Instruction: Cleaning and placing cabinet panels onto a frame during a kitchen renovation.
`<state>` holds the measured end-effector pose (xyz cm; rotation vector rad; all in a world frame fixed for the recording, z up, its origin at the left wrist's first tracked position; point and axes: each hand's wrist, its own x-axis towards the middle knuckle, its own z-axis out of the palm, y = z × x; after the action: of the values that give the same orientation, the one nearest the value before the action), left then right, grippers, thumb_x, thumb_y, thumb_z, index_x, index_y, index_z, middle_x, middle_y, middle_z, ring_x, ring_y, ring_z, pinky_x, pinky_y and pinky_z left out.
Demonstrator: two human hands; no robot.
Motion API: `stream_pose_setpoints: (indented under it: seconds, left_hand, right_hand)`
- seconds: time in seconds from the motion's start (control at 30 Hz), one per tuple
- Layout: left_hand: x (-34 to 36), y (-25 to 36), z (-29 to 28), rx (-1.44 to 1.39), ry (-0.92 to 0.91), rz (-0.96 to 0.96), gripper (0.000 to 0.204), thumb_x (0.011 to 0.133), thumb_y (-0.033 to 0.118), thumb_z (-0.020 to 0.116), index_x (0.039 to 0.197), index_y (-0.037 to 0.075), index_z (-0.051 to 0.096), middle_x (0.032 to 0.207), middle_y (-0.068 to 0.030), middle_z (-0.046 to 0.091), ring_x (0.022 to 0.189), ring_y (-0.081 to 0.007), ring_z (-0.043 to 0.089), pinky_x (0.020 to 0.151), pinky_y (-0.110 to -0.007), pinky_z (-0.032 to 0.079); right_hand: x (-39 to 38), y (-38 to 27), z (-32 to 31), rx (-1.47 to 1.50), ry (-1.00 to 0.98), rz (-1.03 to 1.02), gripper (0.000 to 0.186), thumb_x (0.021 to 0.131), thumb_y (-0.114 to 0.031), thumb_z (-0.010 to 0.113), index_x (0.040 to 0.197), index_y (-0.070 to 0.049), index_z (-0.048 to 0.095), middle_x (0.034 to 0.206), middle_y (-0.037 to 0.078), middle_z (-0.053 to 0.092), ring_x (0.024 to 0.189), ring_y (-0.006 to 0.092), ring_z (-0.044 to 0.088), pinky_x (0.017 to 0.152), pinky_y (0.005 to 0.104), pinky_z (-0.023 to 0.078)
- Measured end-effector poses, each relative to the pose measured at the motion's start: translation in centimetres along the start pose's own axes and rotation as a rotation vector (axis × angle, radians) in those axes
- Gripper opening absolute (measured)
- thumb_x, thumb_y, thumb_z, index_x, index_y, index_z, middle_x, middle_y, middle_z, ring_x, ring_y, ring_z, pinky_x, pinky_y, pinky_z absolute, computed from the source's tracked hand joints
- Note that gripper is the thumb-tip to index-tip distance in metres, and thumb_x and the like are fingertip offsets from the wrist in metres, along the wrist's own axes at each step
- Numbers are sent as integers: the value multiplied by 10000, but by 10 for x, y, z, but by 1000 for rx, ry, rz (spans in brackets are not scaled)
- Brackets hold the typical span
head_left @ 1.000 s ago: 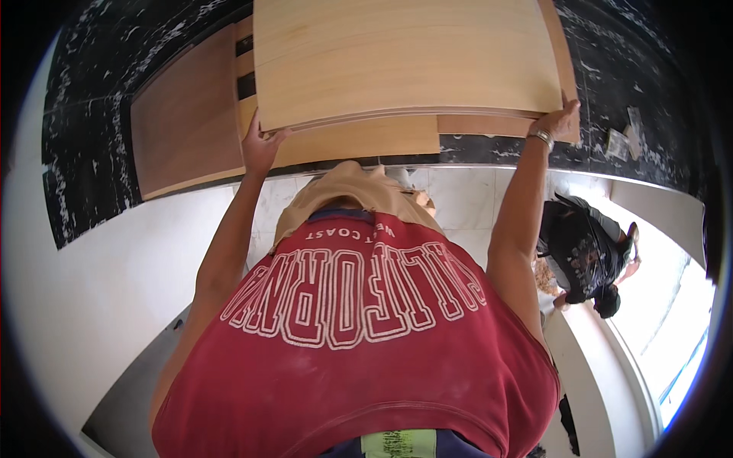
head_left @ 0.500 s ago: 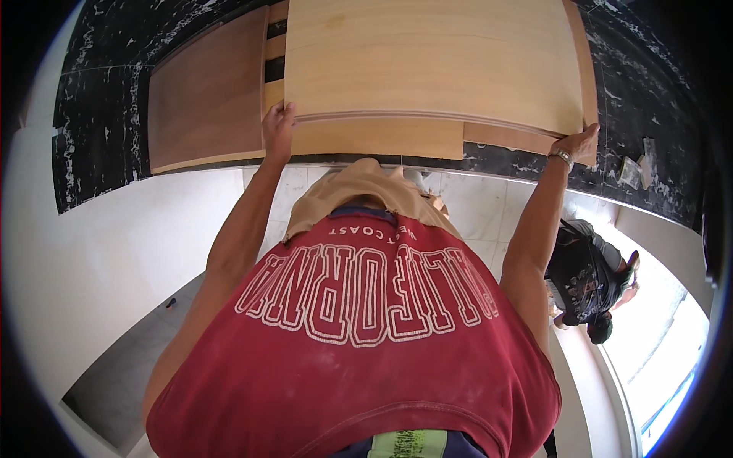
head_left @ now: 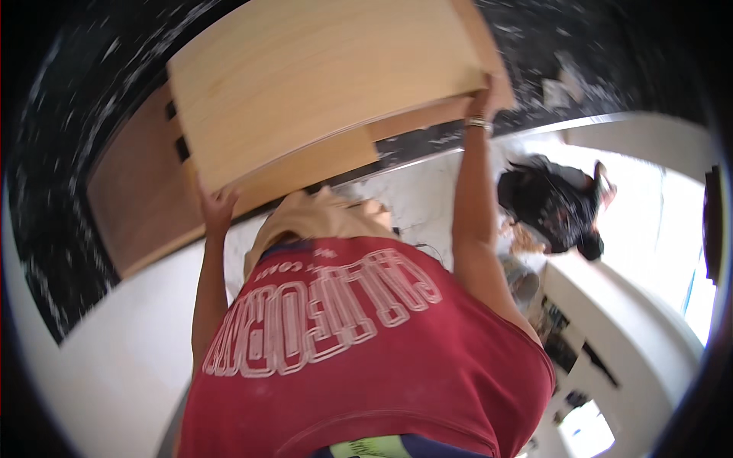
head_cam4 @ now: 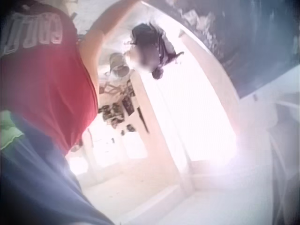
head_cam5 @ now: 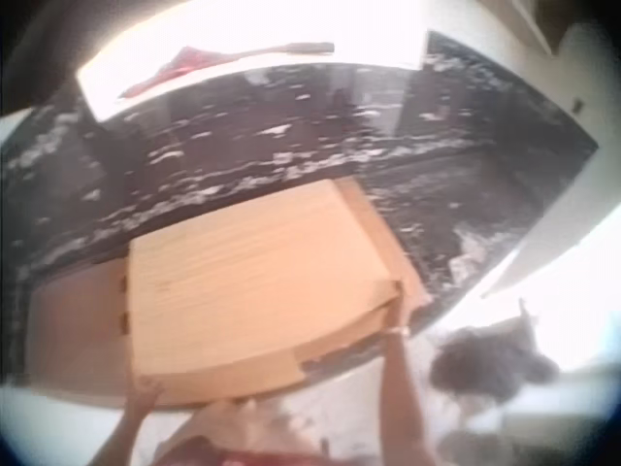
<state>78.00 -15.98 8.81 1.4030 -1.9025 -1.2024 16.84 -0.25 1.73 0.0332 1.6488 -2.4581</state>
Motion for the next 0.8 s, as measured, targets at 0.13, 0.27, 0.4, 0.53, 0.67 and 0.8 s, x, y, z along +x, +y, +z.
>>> stream_pose_setpoints:
  seconds: [0.13,0.27,0.4,0.53,0.67,0.8]
  left_hand:
    - [6,10,0,41,91,55,835,806,95,735,1467,-15,237,1339,-182,491,1164,-230,546,947,-346,482]
    - [9,10,0,96,90,6,735,820,106,725,1426,-33,332,1220,-170,589,1054,-204,607,869,-308,506]
    - [9,15,3,142,79,38,729,824,130,731,1416,-46,345,1203,-172,603,1032,-195,616,837,-303,509]
    - [6,13,0,149,93,89,725,823,143,738,1408,-50,355,1187,-172,616,1035,-202,616,833,-310,509]
    - [-4,12,-6,98,105,111,722,806,136,756,1391,-57,380,1202,-196,610,1047,-220,620,848,-315,504]
    - [8,-6,-33,166,-46,95,781,796,134,763,1422,-46,332,1308,-229,534,1153,-248,570,928,-348,469]
  right_hand:
    - [-26,-13,-7,-1,-150,66,395,919,-335,603,1157,-19,595,1043,31,609,953,123,555,811,284,454]
    - [-30,-28,-9,-243,-93,32,360,942,-335,567,969,6,680,837,11,591,774,124,521,718,284,419]
    - [-23,-21,-7,23,-7,107,249,919,-231,603,982,3,662,873,29,625,799,126,573,734,289,459]
    - [-29,-22,3,126,56,66,178,896,-178,610,935,-10,655,875,29,625,781,127,576,704,294,464]
    - [-31,-24,0,-69,13,-25,216,904,-178,583,944,24,646,880,67,657,821,154,611,716,312,477]
    - [-42,-23,-36,-694,-25,-230,443,950,-383,527,1042,24,675,956,116,706,841,211,641,734,318,483]
